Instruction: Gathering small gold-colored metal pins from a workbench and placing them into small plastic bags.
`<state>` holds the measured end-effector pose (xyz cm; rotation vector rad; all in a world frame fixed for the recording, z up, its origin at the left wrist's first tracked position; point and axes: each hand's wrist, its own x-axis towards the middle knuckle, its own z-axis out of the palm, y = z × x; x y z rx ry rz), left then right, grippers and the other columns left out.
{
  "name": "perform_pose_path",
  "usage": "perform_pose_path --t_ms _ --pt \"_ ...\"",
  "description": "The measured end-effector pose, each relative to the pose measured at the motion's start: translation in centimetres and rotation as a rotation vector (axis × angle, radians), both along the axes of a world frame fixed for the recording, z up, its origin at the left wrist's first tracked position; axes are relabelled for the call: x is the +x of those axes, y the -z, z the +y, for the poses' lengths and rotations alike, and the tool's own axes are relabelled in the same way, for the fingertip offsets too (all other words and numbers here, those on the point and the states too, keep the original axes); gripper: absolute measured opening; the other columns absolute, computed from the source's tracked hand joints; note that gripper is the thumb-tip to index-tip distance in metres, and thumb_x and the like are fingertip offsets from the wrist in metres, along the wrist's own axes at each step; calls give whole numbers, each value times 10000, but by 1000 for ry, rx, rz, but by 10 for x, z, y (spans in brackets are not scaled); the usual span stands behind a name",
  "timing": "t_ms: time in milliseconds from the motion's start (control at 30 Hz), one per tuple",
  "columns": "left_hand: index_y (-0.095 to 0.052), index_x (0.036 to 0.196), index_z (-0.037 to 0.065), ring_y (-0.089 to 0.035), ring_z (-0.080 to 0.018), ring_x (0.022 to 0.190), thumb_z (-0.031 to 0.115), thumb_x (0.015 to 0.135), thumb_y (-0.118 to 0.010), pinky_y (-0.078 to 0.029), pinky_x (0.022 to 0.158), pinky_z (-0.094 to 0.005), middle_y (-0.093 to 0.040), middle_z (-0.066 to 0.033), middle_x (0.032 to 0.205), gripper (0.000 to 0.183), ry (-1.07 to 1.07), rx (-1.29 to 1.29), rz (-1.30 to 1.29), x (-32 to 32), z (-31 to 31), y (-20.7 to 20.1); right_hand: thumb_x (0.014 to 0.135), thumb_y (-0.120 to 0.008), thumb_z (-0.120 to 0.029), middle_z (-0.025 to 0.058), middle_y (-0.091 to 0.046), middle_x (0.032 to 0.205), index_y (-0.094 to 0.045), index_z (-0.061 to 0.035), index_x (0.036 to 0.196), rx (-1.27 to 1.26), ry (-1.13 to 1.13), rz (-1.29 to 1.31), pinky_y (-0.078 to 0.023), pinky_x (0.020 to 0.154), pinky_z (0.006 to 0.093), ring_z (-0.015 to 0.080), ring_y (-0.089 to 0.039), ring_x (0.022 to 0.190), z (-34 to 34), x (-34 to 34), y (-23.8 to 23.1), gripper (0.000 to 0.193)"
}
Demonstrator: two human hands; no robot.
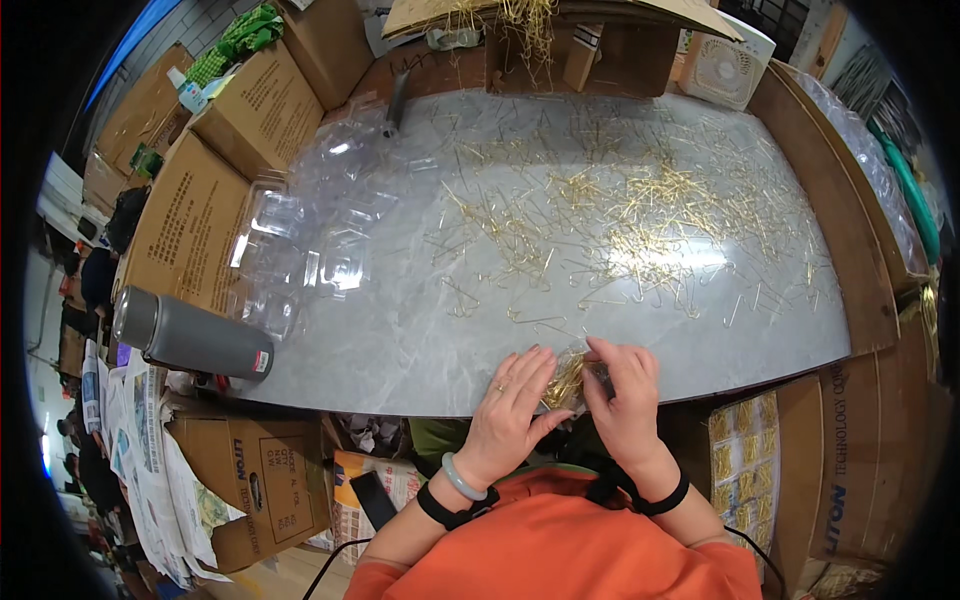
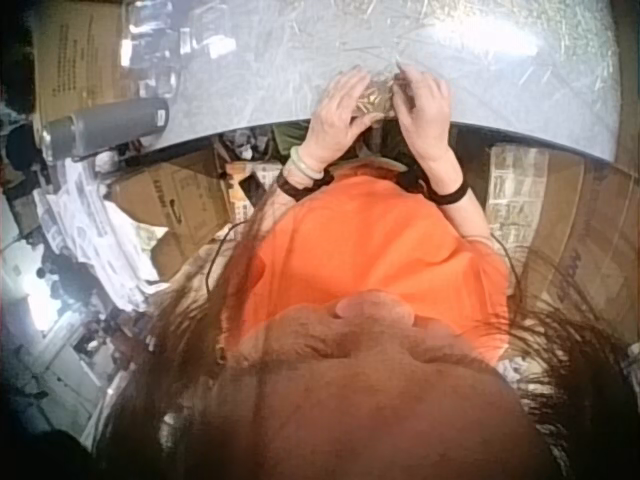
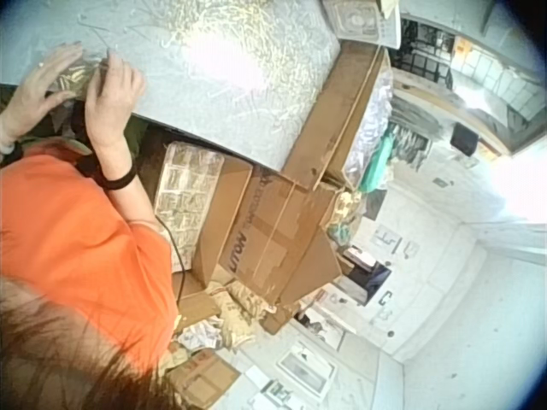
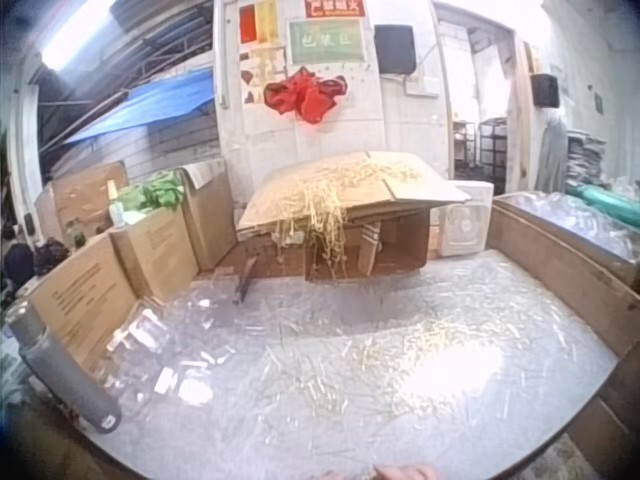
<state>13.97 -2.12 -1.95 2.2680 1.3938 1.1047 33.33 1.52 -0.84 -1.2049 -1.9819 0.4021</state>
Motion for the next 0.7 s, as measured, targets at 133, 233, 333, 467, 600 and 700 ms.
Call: perform_pose_path --t_ms 133,233,333,467,600,700 --pt "-586 1337 -50 -546 -440 1329 233 893 -788 -431 1129 -524 -565 -220 1445 564 4 18 -1 -2 -1 3 888 -718 -73 108 -622 1354 -601 -71 1372 -21 -49 -73 -386 1067 487 331 -569 1192 -2 -3 -4 498" --pt "-609 1294 -61 -540 -456 1327 213 894 -787 -435 1123 -521 -568 -226 1439 517 1 -28 -49 -1 -1 2 940 -685 -154 124 -557 1460 -573 -67 1411 47 -102 -196 -317 1151 544 359 -505 1340 -5 4 -6 492" --pt "-579 1336 -64 -512 -470 1346 243 879 -805 -431 1122 -521 -539 -246 1457 595 -1 -28 -33 -3 -3 3 974 -652 -198 130 -518 1520 -544 -60 1444 13 -161 -240 -246 1203 588 376 -435 1441 -7 8 -3 502" --pt "-530 1389 -73 -468 -467 1384 307 860 -818 -417 1132 -521 -481 -265 1496 712 26 -52 -37 -4 -5 -6 981 -644 -184 154 -510 1530 -518 -44 1463 -34 -216 -303 -249 1210 586 386 -419 1460 -12 9 -9 517" --pt "-506 1403 -86 -477 -460 1354 319 859 -809 -418 1129 -515 -482 -260 1473 743 2 -13 57 3 -4 -8 975 -645 -136 215 -561 1449 -536 -7 1420 -53 -185 5 -404 1129 524 418 -514 1354 12 10 -20 476" --pt "-508 1388 -95 -498 -445 1312 286 850 -807 -434 1115 -491 -507 -247 1427 724 -36 -33 68 6 -4 -10 958 -653 -99 224 -624 1324 -577 10 1328 47 -209 -127 -510 994 487 430 -604 1190 53 -2 -61 393"
